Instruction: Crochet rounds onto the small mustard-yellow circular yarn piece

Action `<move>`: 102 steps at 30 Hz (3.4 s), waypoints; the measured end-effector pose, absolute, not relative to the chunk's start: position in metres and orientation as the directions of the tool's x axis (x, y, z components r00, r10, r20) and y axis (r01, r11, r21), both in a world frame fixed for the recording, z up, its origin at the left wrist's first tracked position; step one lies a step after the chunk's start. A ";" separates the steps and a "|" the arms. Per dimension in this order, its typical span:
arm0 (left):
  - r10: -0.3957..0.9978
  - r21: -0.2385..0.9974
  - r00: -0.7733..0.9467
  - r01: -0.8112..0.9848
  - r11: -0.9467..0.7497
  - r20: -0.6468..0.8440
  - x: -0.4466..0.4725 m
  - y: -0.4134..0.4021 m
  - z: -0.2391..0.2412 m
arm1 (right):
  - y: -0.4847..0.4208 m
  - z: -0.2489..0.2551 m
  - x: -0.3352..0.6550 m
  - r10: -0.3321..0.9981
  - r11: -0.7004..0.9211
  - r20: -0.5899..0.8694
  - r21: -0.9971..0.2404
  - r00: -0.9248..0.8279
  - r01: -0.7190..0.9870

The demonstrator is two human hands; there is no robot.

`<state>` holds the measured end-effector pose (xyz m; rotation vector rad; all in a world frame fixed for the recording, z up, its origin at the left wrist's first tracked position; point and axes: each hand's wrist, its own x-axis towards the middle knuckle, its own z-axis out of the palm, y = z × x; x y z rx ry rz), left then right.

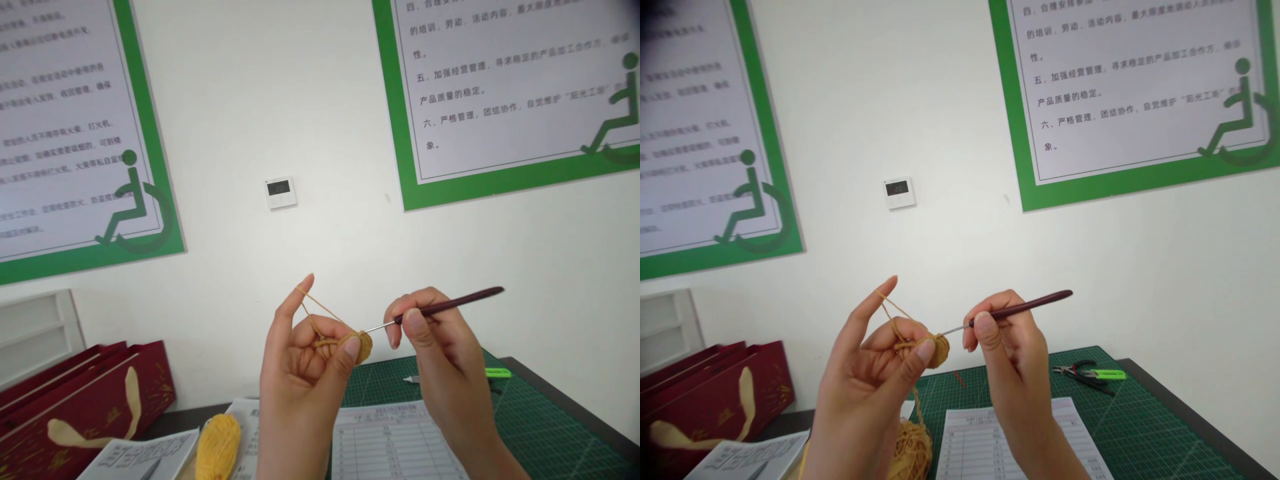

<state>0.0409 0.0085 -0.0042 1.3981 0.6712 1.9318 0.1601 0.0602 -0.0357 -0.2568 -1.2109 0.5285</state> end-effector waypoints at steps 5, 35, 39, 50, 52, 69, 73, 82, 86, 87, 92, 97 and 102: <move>0.783 0.727 -0.191 -0.293 -0.621 0.592 0.040 0.009 -0.004 | 0.064 -0.026 0.160 0.765 0.504 0.644 -0.615 -0.017 -0.606; 0.846 0.750 -0.100 -0.418 -0.513 0.524 0.042 0.005 -0.004 | 0.064 -0.038 0.160 -0.288 0.870 0.956 0.242 0.046 0.429; 0.904 0.767 0.091 -0.568 -0.298 0.419 0.040 0.005 -0.005 | 0.064 -0.037 0.157 -0.313 0.926 0.930 0.254 0.194 0.279; 0.877 0.761 0.152 -0.577 -0.296 0.456 0.026 0.008 -0.003 | 0.055 -0.032 0.145 0.579 0.604 0.806 -0.325 0.121 -0.727; 0.866 0.754 0.113 -0.555 -0.352 0.488 0.028 0.008 -0.003 | 0.055 -0.028 0.148 0.650 0.460 0.760 -0.408 -0.013 -0.789; 0.806 0.754 -0.149 -0.289 -0.590 0.574 0.039 0.009 -0.004 | 0.058 -0.034 0.150 0.553 0.735 0.815 -0.379 0.173 -0.562; 0.804 0.751 -0.158 -0.290 -0.593 0.574 0.038 0.012 -0.006 | 0.062 -0.034 0.157 0.503 0.761 0.852 -0.359 0.143 -0.541; 0.768 0.732 -0.176 -0.233 -0.640 0.615 0.038 0.010 -0.007 | 0.057 -0.032 0.159 0.378 0.872 0.908 -0.283 0.181 -0.399; 0.754 0.725 -0.181 -0.207 -0.656 0.631 0.039 0.010 -0.006 | 0.053 -0.030 0.159 0.350 0.906 0.918 -0.281 0.186 -0.315; 0.751 0.723 -0.182 -0.203 -0.660 0.634 0.039 0.010 -0.006 | 0.053 -0.030 0.160 0.345 0.912 0.919 -0.279 0.192 -0.299; 0.734 0.710 -0.184 -0.186 -0.679 0.654 0.040 0.010 -0.006 | 0.050 -0.031 0.161 0.326 0.928 0.921 -0.270 0.210 -0.256; 0.727 0.706 -0.184 -0.173 -0.687 0.662 0.040 0.009 -0.006 | 0.050 -0.032 0.166 0.256 0.957 0.956 -0.229 0.146 -0.177; 0.715 0.706 -0.183 -0.122 -0.698 0.675 0.038 0.010 -0.008 | 0.049 -0.027 0.174 0.021 0.997 1.000 -0.022 0.009 0.076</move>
